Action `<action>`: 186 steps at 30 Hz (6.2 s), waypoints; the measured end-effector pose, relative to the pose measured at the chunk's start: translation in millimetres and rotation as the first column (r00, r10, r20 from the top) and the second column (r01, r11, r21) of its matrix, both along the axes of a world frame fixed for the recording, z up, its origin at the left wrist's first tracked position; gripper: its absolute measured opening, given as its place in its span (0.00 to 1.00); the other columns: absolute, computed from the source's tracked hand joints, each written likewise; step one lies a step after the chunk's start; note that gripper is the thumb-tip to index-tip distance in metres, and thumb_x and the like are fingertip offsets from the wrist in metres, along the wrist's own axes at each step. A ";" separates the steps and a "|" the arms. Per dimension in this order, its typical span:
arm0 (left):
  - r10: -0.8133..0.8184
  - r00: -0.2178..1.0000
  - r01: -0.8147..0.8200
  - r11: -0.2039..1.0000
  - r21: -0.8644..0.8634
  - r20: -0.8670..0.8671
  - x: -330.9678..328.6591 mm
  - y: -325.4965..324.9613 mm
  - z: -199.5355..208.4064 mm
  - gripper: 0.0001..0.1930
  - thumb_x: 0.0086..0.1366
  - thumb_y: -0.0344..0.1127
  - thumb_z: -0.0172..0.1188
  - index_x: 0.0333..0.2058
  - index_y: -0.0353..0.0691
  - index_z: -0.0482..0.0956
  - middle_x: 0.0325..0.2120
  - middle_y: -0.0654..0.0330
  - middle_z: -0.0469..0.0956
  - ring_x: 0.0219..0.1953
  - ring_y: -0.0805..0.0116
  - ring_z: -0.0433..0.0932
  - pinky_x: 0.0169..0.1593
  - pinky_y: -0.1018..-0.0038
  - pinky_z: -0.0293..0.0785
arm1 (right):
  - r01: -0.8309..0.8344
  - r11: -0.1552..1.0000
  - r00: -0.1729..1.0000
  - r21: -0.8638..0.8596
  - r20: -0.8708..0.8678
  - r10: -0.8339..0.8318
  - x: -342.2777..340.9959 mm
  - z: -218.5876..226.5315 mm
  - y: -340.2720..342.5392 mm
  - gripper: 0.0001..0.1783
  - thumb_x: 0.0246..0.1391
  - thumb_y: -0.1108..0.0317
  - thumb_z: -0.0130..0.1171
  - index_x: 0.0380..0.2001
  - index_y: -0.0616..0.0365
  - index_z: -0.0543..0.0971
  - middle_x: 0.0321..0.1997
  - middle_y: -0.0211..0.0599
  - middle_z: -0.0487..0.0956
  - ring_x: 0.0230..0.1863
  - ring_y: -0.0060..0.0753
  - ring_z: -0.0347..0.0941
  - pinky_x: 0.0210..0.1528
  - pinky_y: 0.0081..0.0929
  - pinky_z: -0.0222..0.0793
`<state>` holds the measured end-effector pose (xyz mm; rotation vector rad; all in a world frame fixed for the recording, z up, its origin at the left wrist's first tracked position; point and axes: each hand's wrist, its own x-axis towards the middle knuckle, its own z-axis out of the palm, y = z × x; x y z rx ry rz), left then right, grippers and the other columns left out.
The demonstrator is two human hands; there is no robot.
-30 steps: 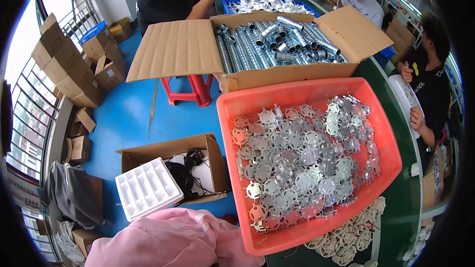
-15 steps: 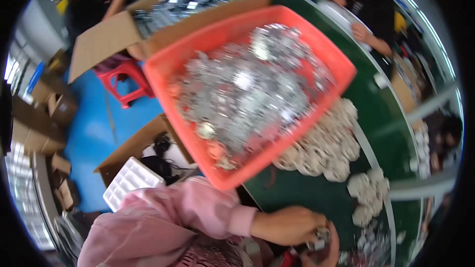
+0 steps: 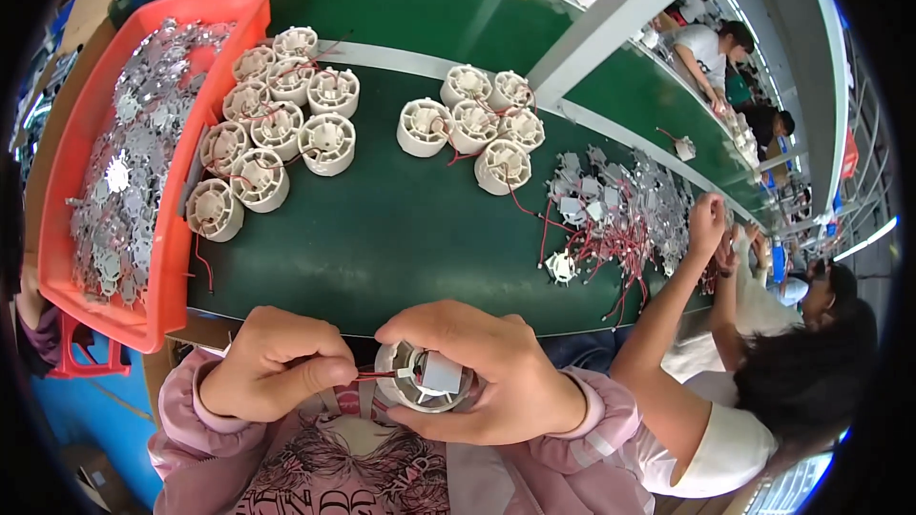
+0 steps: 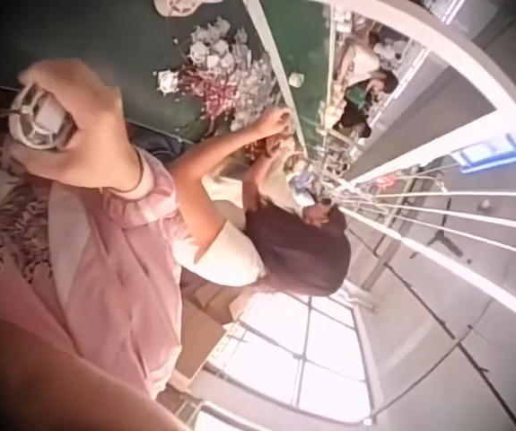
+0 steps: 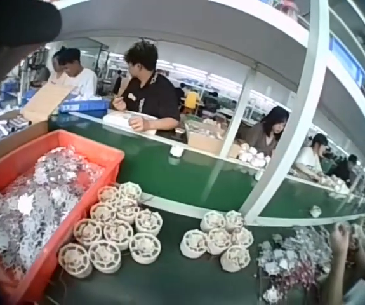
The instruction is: The person assembles electronic components by hand, picking up a white plastic housing and a metal plate with wires. They fit the plate into the housing, press it into place, and then set the completed assembly onto the green workbench.
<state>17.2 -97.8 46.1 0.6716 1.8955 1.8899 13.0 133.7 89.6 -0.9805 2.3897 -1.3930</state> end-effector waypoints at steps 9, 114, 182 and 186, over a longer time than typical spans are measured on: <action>-0.105 0.968 -0.055 0.800 0.598 0.229 -0.4 -3.1 -18.4 0.23 0.67 0.46 0.51 0.15 0.39 0.66 0.19 0.57 0.65 0.23 0.63 0.64 0.30 0.71 0.62 | -0.056 0.996 0.953 -0.070 0.295 0.075 -2.0 4.8 5.9 0.32 0.31 0.74 0.74 0.45 0.70 0.75 0.44 0.48 0.78 0.39 0.30 0.78 0.40 0.22 0.72; -0.218 0.919 -0.380 -0.268 0.885 0.328 -70.4 -1.5 6.8 0.14 0.55 0.36 0.54 0.38 0.40 0.61 0.29 0.54 0.64 0.24 0.70 0.61 0.25 0.79 0.61 | 0.392 0.296 0.897 0.871 -0.433 0.085 -703.9 -72.5 124.4 0.28 0.43 0.71 0.49 0.52 0.63 0.72 0.42 0.53 0.79 0.51 0.46 0.72 0.56 0.37 0.65; -0.161 0.983 0.129 0.286 0.950 -0.085 94.3 10.5 64.9 0.09 0.61 0.30 0.56 0.28 0.41 0.63 0.21 0.57 0.64 0.22 0.65 0.65 0.29 0.62 0.78 | 0.044 0.840 0.997 -0.541 -0.035 -0.075 15.3 21.2 28.4 0.42 0.30 0.76 0.78 0.51 0.59 0.66 0.52 0.57 0.68 0.50 0.41 0.71 0.50 0.34 0.68; 0.166 0.984 -0.122 0.392 0.912 0.061 111.4 26.2 71.5 0.09 0.62 0.30 0.56 0.28 0.41 0.64 0.21 0.57 0.64 0.22 0.65 0.66 0.28 0.62 0.77 | -0.037 0.772 0.999 -0.635 -0.025 0.028 16.0 7.8 34.9 0.44 0.29 0.76 0.78 0.52 0.60 0.64 0.51 0.62 0.67 0.49 0.44 0.71 0.49 0.35 0.69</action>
